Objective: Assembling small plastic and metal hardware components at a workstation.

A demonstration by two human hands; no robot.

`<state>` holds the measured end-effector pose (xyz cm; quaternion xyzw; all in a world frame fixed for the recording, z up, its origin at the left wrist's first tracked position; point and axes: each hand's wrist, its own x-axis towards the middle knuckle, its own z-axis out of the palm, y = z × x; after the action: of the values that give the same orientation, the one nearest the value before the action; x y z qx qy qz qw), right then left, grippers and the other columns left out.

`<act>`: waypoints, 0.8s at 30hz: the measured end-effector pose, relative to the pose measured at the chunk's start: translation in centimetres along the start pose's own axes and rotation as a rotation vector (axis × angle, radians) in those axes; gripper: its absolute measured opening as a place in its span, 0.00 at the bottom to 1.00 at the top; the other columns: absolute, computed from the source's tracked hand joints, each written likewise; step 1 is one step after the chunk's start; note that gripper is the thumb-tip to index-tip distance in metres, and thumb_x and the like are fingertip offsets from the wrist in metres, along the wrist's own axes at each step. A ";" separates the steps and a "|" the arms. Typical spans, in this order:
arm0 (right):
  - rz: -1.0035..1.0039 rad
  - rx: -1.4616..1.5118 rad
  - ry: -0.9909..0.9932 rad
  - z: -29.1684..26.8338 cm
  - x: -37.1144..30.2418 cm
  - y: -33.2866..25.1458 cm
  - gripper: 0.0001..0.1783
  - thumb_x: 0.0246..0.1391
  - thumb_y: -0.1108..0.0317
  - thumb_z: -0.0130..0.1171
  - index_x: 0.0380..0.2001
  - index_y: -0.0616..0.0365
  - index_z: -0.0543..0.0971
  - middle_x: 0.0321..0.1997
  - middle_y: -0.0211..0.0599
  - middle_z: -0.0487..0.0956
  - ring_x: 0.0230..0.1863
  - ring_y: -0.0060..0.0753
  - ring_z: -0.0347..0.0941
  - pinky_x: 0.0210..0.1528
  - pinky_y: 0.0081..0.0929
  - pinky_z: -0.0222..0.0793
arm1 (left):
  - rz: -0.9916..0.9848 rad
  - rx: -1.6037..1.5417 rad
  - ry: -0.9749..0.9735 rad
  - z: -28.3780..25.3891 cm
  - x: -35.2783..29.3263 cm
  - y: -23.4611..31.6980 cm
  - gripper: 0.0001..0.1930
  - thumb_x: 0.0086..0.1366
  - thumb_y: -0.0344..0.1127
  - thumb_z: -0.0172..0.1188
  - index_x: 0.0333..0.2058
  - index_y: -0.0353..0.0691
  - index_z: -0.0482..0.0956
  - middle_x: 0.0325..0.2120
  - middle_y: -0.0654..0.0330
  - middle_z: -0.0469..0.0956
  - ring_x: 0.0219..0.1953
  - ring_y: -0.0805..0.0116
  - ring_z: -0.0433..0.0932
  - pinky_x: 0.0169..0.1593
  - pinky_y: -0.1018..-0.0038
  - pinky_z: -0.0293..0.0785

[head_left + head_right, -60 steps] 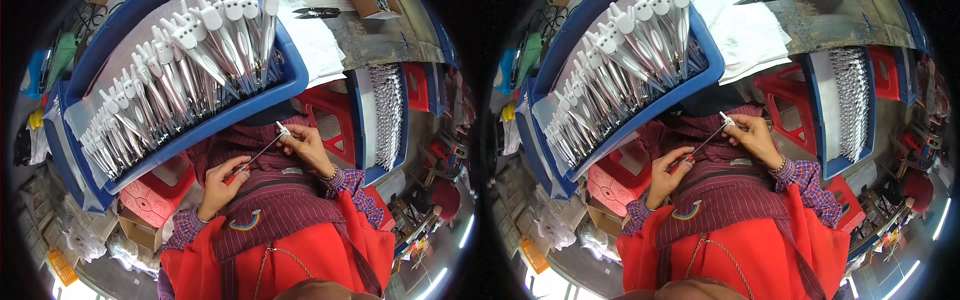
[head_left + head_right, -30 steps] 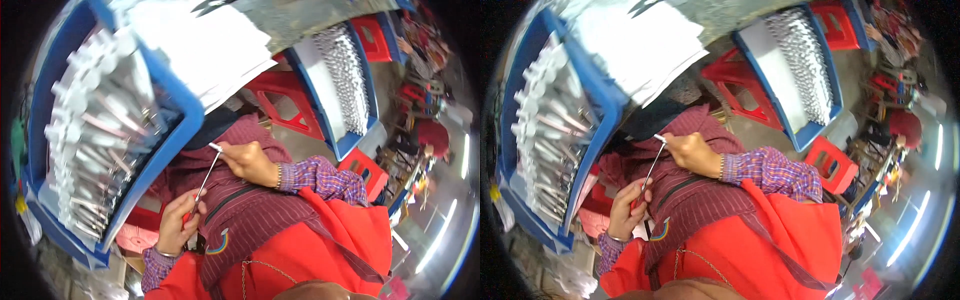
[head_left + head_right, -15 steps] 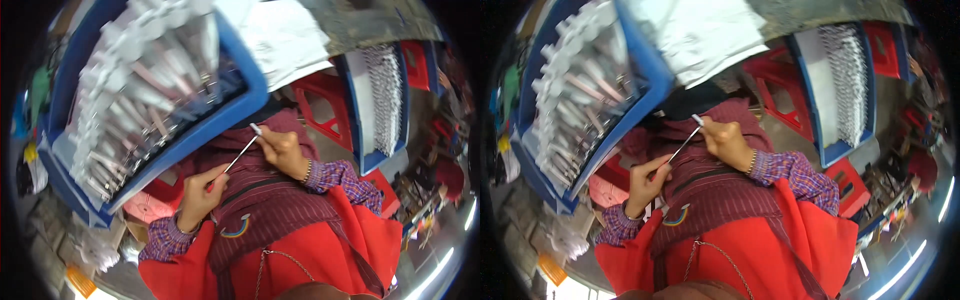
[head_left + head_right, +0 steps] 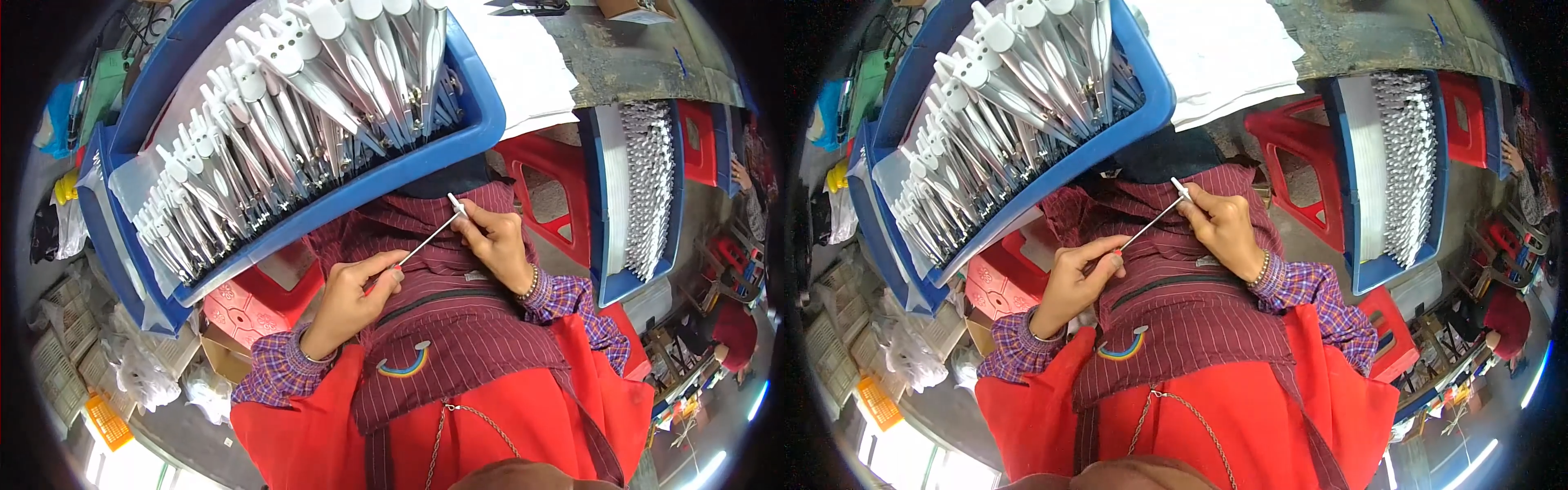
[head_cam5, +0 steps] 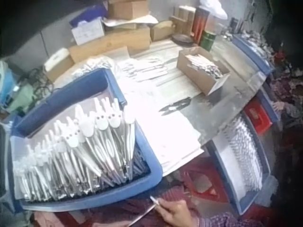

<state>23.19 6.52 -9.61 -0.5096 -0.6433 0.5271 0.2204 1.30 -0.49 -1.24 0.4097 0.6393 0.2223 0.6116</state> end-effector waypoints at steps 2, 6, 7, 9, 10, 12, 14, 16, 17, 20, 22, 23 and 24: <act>-0.005 0.013 0.010 0.1 0.0 0.2 0.13 0.49 0.72 0.61 0.39 0.66 0.79 0.19 0.53 0.75 0.16 0.37 0.75 0.17 0.28 0.64 | 0.014 0.013 -0.003 0.0 0.2 -0.4 0.14 0.62 0.27 0.53 0.46 0.33 0.77 0.24 0.60 0.80 0.28 0.78 0.77 0.34 0.80 0.73; 0.001 -0.004 0.014 0.1 0.1 0.1 0.13 0.49 0.71 0.62 0.39 0.67 0.79 0.19 0.53 0.75 0.16 0.36 0.75 0.17 0.28 0.64 | 0.012 0.013 -0.012 0.0 0.4 -0.7 0.13 0.62 0.29 0.54 0.45 0.34 0.77 0.27 0.52 0.82 0.31 0.68 0.83 0.36 0.76 0.77; 0.001 -0.004 0.014 0.1 0.1 0.0 0.13 0.49 0.71 0.62 0.39 0.67 0.79 0.19 0.53 0.75 0.16 0.36 0.75 0.17 0.28 0.64 | 0.007 0.016 -0.014 0.0 0.3 -0.6 0.13 0.62 0.29 0.54 0.45 0.34 0.77 0.27 0.53 0.82 0.31 0.68 0.83 0.37 0.76 0.77; 0.009 -0.008 0.010 0.1 0.0 -0.2 0.14 0.49 0.71 0.62 0.39 0.67 0.79 0.19 0.53 0.75 0.16 0.38 0.75 0.18 0.28 0.64 | -0.014 0.000 -0.020 0.0 0.0 -0.6 0.14 0.63 0.28 0.53 0.46 0.34 0.76 0.25 0.56 0.81 0.24 0.75 0.76 0.28 0.80 0.70; 0.013 -0.006 0.008 0.1 0.0 -0.1 0.14 0.49 0.71 0.62 0.39 0.67 0.79 0.19 0.53 0.75 0.16 0.38 0.75 0.18 0.28 0.64 | -0.039 -0.017 -0.031 0.0 0.1 -0.5 0.14 0.64 0.28 0.51 0.48 0.33 0.76 0.24 0.60 0.80 0.16 0.82 0.69 0.19 0.85 0.64; -0.041 -0.047 0.039 0.3 0.1 -0.1 0.13 0.49 0.71 0.62 0.38 0.67 0.79 0.18 0.53 0.74 0.16 0.40 0.75 0.17 0.29 0.64 | -0.211 -0.227 -0.070 -0.2 0.1 -0.3 0.15 0.65 0.29 0.50 0.49 0.34 0.75 0.25 0.60 0.79 0.14 0.84 0.65 0.16 0.86 0.58; -0.070 -0.078 0.052 0.3 0.0 -0.1 0.13 0.49 0.72 0.62 0.38 0.67 0.79 0.19 0.53 0.74 0.17 0.42 0.74 0.17 0.30 0.65 | -0.386 -0.441 -0.109 -0.7 0.4 0.2 0.15 0.67 0.31 0.49 0.50 0.34 0.74 0.25 0.60 0.78 0.11 0.85 0.60 0.13 0.87 0.52; -0.094 -0.107 0.061 0.4 -0.1 -0.2 0.13 0.48 0.74 0.62 0.38 0.67 0.79 0.19 0.52 0.74 0.17 0.43 0.74 0.18 0.31 0.65 | -0.680 -0.909 -0.262 -1.8 1.0 1.1 0.16 0.68 0.34 0.49 0.51 0.36 0.72 0.27 0.60 0.76 0.12 0.84 0.58 0.13 0.86 0.51; -0.124 -0.141 0.057 0.3 -0.1 -0.4 0.11 0.48 0.75 0.61 0.37 0.68 0.79 0.19 0.51 0.74 0.17 0.44 0.74 0.18 0.31 0.65 | -0.744 -1.031 -0.301 -2.0 1.1 1.3 0.16 0.68 0.34 0.48 0.51 0.36 0.72 0.29 0.58 0.75 0.12 0.84 0.58 0.13 0.86 0.51; -0.205 -0.172 0.066 0.8 0.2 -0.4 0.12 0.48 0.78 0.61 0.37 0.69 0.78 0.14 0.49 0.69 0.13 0.33 0.71 0.17 0.27 0.62 | -0.660 -0.811 -0.274 -1.6 0.8 1.7 0.16 0.68 0.35 0.48 0.52 0.36 0.72 0.28 0.59 0.75 0.12 0.84 0.58 0.13 0.87 0.51; -0.238 -0.166 0.071 1.1 0.1 -0.1 0.13 0.47 0.79 0.61 0.38 0.70 0.78 0.15 0.49 0.70 0.13 0.37 0.71 0.17 0.28 0.63 | -0.650 -0.714 -0.197 -1.2 0.8 1.6 0.16 0.68 0.35 0.49 0.50 0.33 0.73 0.24 0.58 0.76 0.11 0.85 0.59 0.12 0.87 0.50; -0.232 -0.180 0.062 1.2 0.1 0.0 0.13 0.47 0.80 0.61 0.38 0.70 0.78 0.15 0.49 0.70 0.14 0.37 0.71 0.17 0.28 0.63 | -0.594 -0.630 -0.154 -0.9 0.7 1.4 0.16 0.67 0.33 0.51 0.50 0.34 0.74 0.24 0.58 0.77 0.12 0.86 0.60 0.13 0.87 0.51; -0.227 -0.194 0.053 1.3 0.2 0.0 0.13 0.46 0.80 0.61 0.39 0.69 0.77 0.15 0.49 0.70 0.14 0.38 0.71 0.17 0.28 0.63 | -0.537 -0.545 -0.111 -0.7 0.5 1.0 0.15 0.66 0.31 0.52 0.51 0.34 0.74 0.23 0.58 0.78 0.12 0.86 0.61 0.13 0.88 0.52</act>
<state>22.07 6.10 -10.08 -0.4663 -0.7385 0.4207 0.2453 0.93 0.68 -0.63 0.0613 0.6072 0.1936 0.7681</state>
